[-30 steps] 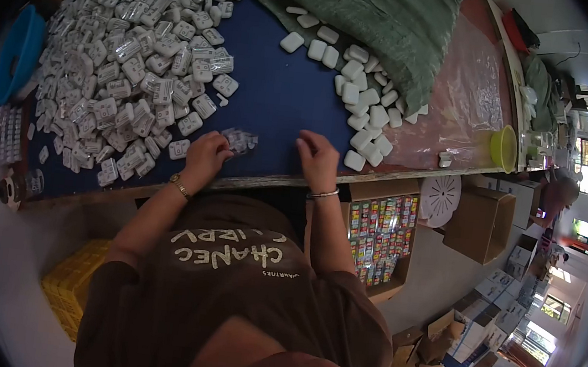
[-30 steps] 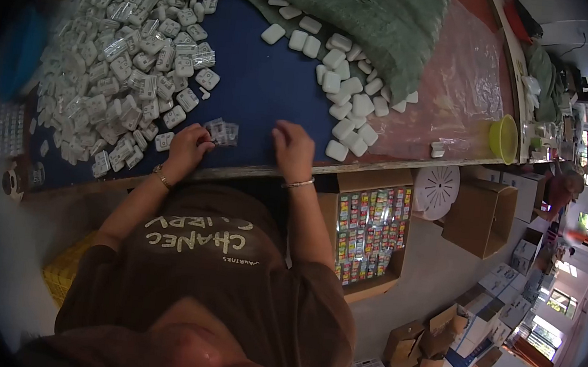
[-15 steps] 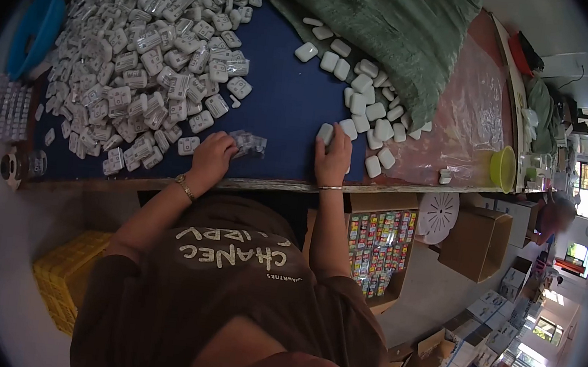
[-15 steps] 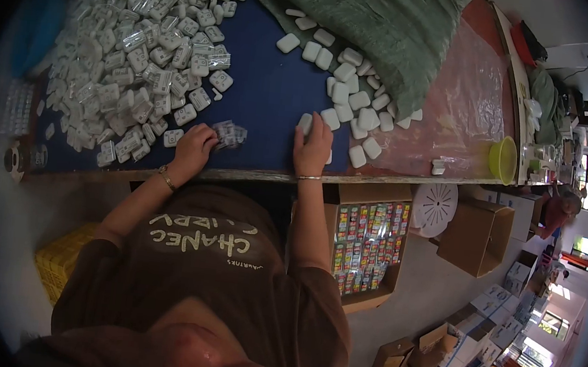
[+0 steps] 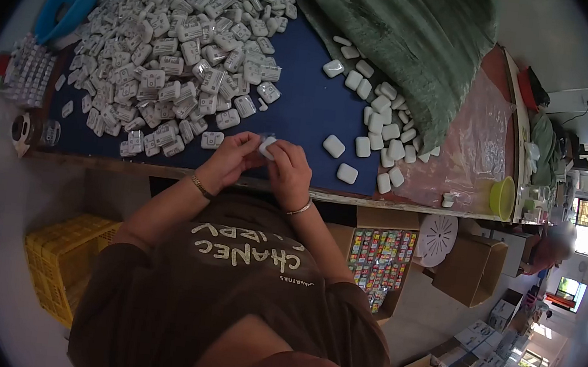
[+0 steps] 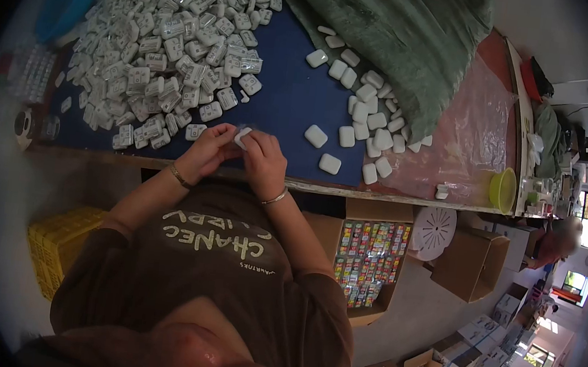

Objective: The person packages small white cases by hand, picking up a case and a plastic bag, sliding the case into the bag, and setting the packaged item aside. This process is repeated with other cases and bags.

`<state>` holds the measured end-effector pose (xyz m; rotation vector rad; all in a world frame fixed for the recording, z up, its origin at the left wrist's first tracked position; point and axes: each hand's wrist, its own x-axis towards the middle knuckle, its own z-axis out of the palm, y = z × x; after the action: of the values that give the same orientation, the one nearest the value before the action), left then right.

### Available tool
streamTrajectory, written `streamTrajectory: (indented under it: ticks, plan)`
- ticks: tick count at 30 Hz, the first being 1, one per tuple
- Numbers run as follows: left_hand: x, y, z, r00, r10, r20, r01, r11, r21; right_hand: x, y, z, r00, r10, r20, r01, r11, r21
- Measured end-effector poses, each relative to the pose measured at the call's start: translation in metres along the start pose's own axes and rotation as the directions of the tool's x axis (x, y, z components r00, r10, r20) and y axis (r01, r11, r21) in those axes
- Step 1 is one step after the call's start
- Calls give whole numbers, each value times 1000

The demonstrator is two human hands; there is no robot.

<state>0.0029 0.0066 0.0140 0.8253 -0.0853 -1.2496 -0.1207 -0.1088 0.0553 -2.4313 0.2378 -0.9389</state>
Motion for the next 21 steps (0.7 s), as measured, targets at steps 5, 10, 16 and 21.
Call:
streamTrajectory:
  ticks: [5,10,16,21]
  plan:
    - [-15,-1,12,998,57,-18,-57,998,-22,-6,-12,-2,997,33,72,-26,995,-101]
    - [-23,-7,7,993,69,-95,-77,994,-81,-5,-19,-1,998,-57,20,59,995,-82]
    - [-32,-13,12,989,136,-59,-140,987,-84,-15,-24,1,996,90,-28,-84,981,172]
    - [-38,-12,11,993,63,-104,-77,988,-135,-18,-21,2,916,394,74,-374,775,509]
